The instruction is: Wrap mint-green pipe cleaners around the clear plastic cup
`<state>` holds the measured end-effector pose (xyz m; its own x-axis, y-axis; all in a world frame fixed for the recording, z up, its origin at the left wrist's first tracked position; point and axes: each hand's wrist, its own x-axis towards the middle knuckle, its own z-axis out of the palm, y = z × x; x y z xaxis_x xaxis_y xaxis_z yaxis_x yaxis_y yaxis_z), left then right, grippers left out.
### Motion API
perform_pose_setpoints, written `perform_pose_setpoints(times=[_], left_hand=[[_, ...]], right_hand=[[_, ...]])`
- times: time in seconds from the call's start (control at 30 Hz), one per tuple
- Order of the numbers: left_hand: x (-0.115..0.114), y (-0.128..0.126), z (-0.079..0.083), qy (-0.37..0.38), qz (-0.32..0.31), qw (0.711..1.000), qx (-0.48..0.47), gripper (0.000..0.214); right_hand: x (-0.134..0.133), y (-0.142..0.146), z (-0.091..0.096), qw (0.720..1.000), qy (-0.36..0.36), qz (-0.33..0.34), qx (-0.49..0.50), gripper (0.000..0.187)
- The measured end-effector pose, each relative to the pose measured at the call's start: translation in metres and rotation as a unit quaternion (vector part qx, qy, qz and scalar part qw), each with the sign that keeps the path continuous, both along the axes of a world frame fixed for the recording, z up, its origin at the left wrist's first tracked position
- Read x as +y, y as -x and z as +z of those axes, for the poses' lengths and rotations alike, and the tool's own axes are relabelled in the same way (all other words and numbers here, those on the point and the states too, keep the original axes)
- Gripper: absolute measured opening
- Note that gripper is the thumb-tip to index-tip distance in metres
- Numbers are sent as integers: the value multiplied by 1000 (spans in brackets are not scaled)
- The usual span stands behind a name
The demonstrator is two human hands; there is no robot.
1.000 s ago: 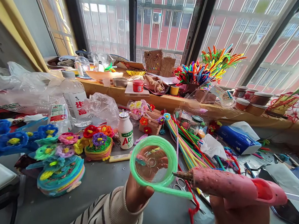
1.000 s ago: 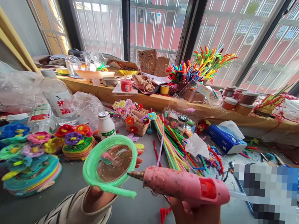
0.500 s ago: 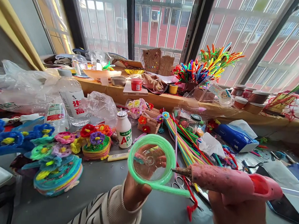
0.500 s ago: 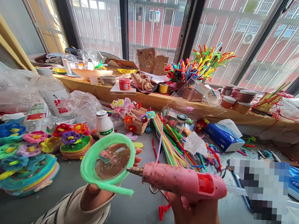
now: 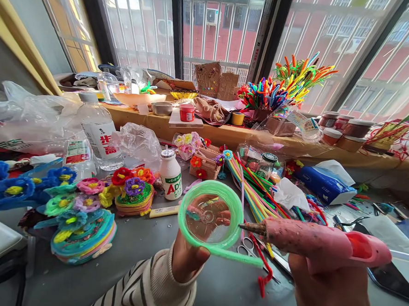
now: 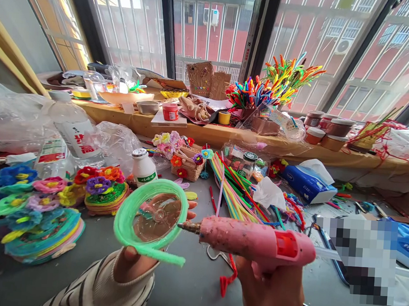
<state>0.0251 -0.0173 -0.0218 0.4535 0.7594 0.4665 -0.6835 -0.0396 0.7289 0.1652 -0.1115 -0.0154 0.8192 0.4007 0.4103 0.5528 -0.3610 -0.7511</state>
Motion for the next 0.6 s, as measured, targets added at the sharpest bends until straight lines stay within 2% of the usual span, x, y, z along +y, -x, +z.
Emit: perform_pose_setpoints(times=[0.13,0.3,0.43,0.6], left_hand=[[1,0,-2,-4,2,1000,7,84],[2,1,-9,-9,38,999,11,74],[2,3,-9,-15,29,999,19,63],[3,1,-11,-23,21,999,24,68]], right_hand=[[-1,-5,-5,1000,14,11,-14,30],[-1,-7,-7,999,7,17,-33,28],[1,-7,-9,1000,-10,17,-11,31],[8,-14,-13,995,-66,73,13,50]])
